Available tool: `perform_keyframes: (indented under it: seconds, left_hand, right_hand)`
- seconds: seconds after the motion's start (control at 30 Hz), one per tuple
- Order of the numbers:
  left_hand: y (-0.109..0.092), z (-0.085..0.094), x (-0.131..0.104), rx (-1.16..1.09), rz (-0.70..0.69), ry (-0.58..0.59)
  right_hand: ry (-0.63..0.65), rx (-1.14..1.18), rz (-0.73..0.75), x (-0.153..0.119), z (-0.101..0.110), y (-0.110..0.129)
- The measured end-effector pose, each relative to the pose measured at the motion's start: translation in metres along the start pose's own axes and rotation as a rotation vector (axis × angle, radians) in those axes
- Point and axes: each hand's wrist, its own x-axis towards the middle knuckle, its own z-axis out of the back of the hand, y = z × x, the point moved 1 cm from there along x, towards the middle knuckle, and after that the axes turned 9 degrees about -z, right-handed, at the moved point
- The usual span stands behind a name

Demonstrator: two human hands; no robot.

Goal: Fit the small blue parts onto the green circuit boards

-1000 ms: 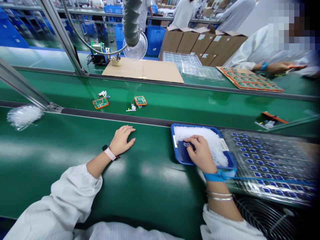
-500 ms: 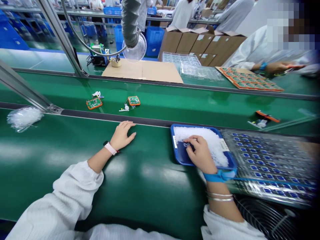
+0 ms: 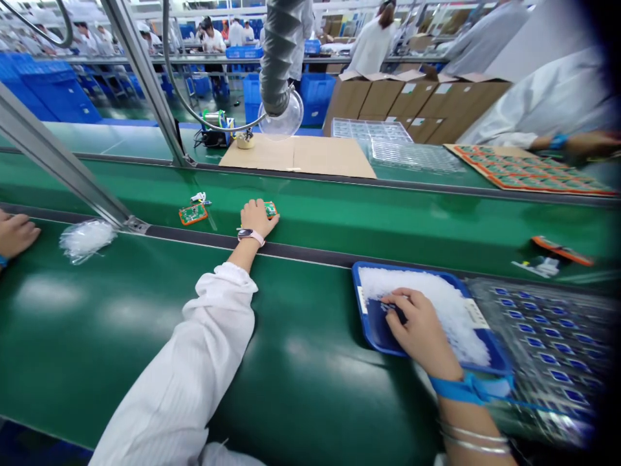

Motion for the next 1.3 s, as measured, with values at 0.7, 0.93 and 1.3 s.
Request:
perform_keyframes:
  seconds: [0.7,0.93,1.3]
  left_hand:
    - [-0.022,-0.002,-0.025,-0.752,-0.099,-0.106]
    - [-0.061,0.022,-0.101,-0.882,-0.512,0.098]
    - [-0.028,0.051,-0.145,-0.839,-0.574,0.281]
  right_hand:
    - [0.052,-0.036,-0.042,0.000,0.006,0.014]
    - [0.014,-0.007,-0.047,-0.001,0.005,0.011]
    - [-0.006,0.011,-0.073,-0.002,0.004,0.007]
